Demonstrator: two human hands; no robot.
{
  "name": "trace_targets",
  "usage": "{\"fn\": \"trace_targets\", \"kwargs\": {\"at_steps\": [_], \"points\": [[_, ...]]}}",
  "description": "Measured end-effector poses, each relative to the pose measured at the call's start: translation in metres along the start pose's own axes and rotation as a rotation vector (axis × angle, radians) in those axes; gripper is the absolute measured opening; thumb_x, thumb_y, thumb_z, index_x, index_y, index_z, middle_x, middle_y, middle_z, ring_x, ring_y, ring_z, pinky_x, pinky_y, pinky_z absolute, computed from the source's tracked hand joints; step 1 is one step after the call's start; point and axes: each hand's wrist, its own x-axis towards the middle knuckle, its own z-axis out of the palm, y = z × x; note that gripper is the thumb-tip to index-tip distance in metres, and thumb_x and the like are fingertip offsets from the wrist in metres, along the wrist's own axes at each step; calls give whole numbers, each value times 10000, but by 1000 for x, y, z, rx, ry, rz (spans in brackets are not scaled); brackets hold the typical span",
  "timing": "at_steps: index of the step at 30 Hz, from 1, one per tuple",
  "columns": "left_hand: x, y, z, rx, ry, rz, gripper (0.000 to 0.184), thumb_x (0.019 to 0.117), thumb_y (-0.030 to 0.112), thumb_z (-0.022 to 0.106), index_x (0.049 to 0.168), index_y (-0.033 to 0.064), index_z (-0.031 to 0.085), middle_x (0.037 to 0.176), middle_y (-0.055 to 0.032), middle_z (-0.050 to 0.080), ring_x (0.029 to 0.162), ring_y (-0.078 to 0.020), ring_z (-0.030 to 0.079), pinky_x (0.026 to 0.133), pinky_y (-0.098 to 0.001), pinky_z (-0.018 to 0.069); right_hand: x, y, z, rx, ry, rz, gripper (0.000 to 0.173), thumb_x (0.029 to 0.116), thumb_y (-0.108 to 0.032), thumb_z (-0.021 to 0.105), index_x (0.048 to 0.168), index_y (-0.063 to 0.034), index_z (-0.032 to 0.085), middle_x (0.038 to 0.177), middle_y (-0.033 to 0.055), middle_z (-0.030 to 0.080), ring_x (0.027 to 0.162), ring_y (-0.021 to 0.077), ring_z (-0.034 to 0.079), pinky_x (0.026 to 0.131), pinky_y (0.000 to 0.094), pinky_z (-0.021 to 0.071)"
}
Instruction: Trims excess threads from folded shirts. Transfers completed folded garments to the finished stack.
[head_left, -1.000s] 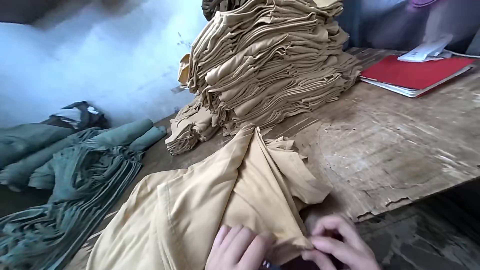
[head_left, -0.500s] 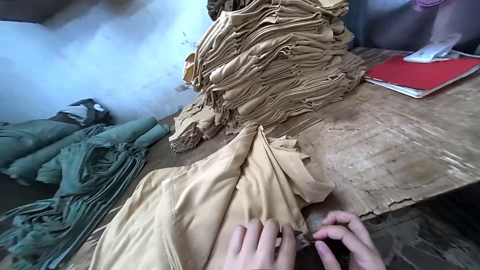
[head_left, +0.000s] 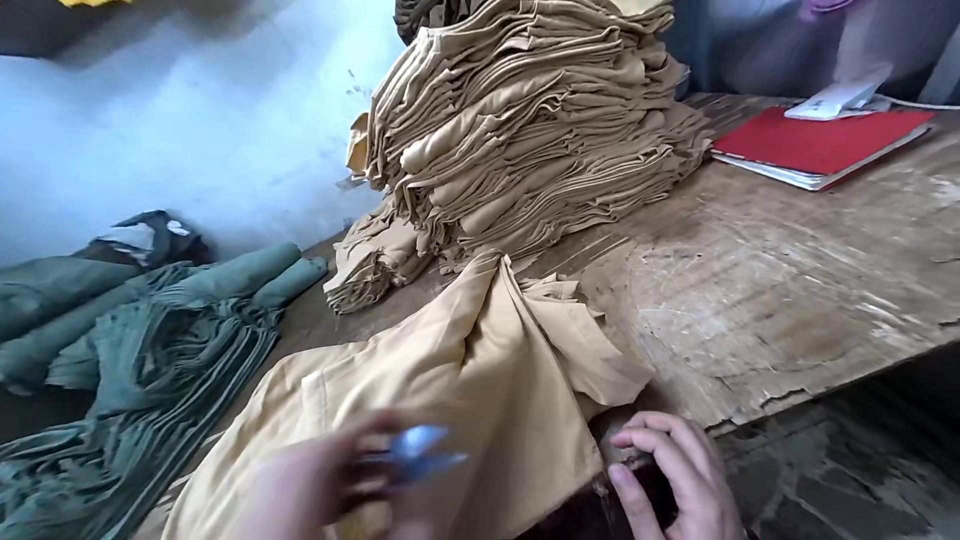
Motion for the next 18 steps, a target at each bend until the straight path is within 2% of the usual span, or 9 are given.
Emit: {"fn": "trace_targets", "kwargs": {"at_steps": [1, 2, 4, 5, 7, 8, 10, 12, 18], "points": [[8, -5, -5, 18, 171, -8, 210, 942, 12, 596, 1082, -143, 606, 924, -186, 617, 741, -124, 566, 631, -244, 482, 0, -2, 0, -18, -6, 13, 409, 953, -552, 635, 1061, -176, 757, 1141, 51, 684, 1110, 205, 609, 967, 441, 481], [12, -3, -6, 18, 232, -6, 241, 959, 28, 594, 1104, -164, 579, 921, -189, 602, 736, -110, 535, 630, -226, 447, 1, -6, 2, -45, -9, 29, 496, 901, -640, 664, 1049, -176, 760, 1136, 56, 688, 1099, 220, 613, 961, 462, 479], [3, 16, 2, -27, 67, -2, 333, 955, 98, 647, 1210, -101, 571, 980, -184, 628, 802, -135, 608, 691, -256, 532, 4, -15, 8, -126, -3, 59, 577, 795, -741, 712, 998, -203, 758, 1106, 22, 706, 1056, 213, 630, 944, 507, 457], [-3, 26, 10, -56, -58, -11, 373, 945, 150, 677, 1245, -59, 602, 1001, -189, 645, 855, -185, 631, 731, -317, 546, 5, -17, 13, -144, 23, 64, 524, 778, -716, 751, 951, -222, 759, 1064, -11, 719, 1025, 183, 640, 952, 513, 439], [-13, 33, 28, -86, -232, -20, 432, 938, 279, 737, 1288, 35, 668, 1077, -177, 659, 943, -244, 645, 801, -401, 553, 4, -16, 21, -105, 100, 31, 292, 837, -536, 800, 856, -246, 784, 941, -62, 736, 937, 117, 649, 972, 486, 416], [-17, 30, 34, -88, -270, -3, 395, 941, 312, 741, 1263, 86, 706, 1084, -143, 660, 952, -229, 644, 812, -401, 551, 1, -14, 20, -65, 123, 12, 188, 877, -428, 794, 840, -243, 799, 900, -69, 735, 913, 98, 651, 976, 463, 422], [-24, 21, 39, -74, -295, 59, 264, 950, 293, 727, 1172, 154, 758, 1052, -85, 687, 933, -202, 649, 793, -390, 529, -6, -9, 13, -19, 140, -7, 130, 933, -311, 746, 853, -224, 798, 894, -64, 729, 932, 85, 653, 973, 413, 452], [-28, 19, 39, -45, -314, 119, 212, 966, 270, 704, 1142, 169, 767, 1025, -72, 698, 920, -211, 646, 784, -401, 508, -12, -2, 4, -14, 167, -7, 130, 953, -290, 724, 873, -204, 779, 924, -46, 723, 967, 87, 650, 973, 384, 467], [-37, 38, 56, 86, -302, 258, 176, 967, 231, 693, 1108, 186, 789, 1003, -45, 726, 855, -211, 635, 752, -384, 475, -16, 8, -2, 71, 246, -97, 67, 931, -253, 728, 901, -193, 730, 973, -54, 697, 1009, 72, 632, 940, 296, 497]]}}
